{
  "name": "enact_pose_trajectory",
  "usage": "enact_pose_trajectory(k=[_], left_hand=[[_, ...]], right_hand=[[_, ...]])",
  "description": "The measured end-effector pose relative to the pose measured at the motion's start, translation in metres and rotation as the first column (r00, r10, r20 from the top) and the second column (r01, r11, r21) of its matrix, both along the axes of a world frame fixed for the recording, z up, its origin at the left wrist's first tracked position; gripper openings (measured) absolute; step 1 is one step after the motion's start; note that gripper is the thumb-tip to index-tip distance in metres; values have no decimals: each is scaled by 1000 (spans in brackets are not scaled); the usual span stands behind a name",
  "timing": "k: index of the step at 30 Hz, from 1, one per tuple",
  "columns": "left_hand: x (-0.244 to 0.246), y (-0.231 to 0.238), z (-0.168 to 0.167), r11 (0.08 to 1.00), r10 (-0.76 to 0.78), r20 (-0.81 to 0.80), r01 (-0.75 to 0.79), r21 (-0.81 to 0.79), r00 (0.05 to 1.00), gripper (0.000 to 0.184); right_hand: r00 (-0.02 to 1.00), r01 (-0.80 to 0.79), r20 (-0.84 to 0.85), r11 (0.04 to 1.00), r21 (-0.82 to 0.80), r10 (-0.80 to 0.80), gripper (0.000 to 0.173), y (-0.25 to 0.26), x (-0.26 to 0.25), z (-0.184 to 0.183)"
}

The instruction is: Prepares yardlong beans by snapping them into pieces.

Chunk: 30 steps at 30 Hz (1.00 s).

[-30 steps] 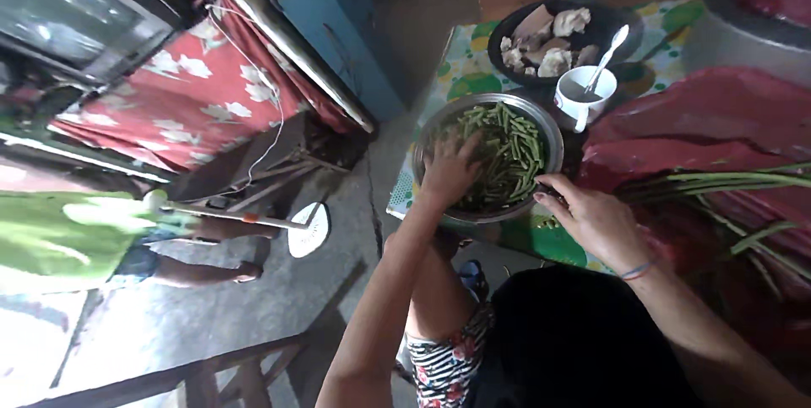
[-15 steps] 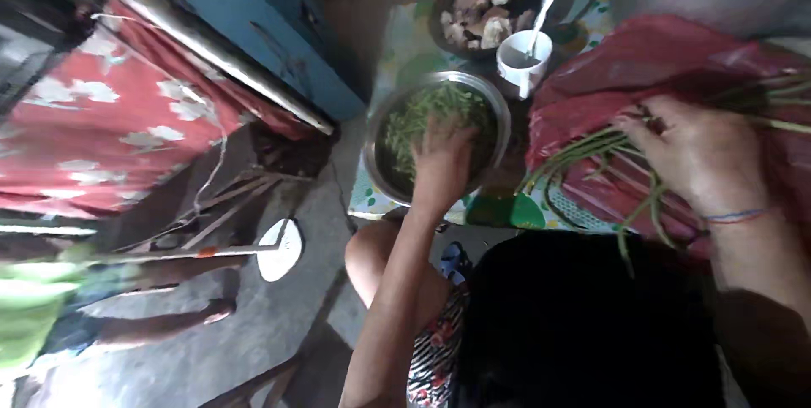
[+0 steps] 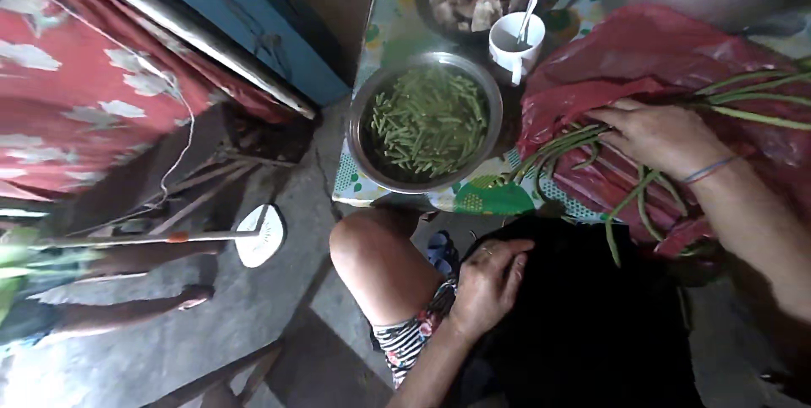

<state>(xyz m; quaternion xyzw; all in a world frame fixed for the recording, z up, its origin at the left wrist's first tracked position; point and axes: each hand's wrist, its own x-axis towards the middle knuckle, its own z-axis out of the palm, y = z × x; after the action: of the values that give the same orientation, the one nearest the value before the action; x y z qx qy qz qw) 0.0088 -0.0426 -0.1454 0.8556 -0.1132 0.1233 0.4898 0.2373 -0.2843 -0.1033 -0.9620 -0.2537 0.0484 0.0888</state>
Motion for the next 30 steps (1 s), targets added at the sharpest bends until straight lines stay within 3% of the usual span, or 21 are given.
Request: enact_pose_trajectory(k=[5,10,14,18,20,23,30], left_hand=[[-1,-5,-2,996,-84,-51,84,-8,995,23],[20,-18,20,935,-129,-268,27,-355,955,28],[49,-28,44,731,-163,-483,-223,-645,860,39],[79,-37,63,458,-222,-587,-449,-768,779,41],[88,-44,67,348,-196,-582,-499,-794,789,41],[98,-50,66,264,-152,-492,-444,-856,857,40],[94,-47,66,339,-293,-287,-182,-923,912,42]], right_hand=[[999,-42,17,999,-35,42,22,-2,5,1],[994,-52,101,999,6,51,21,-11,-3,22],[969,-96,236,991,98,70,22,-21,-29,41],[959,-74,282,985,159,27,32,-27,-65,44],[945,-61,328,982,180,-2,35,-27,-81,41],[942,-85,336,970,227,4,35,-28,-96,30],[955,-121,296,924,364,9,30,-34,-105,16]])
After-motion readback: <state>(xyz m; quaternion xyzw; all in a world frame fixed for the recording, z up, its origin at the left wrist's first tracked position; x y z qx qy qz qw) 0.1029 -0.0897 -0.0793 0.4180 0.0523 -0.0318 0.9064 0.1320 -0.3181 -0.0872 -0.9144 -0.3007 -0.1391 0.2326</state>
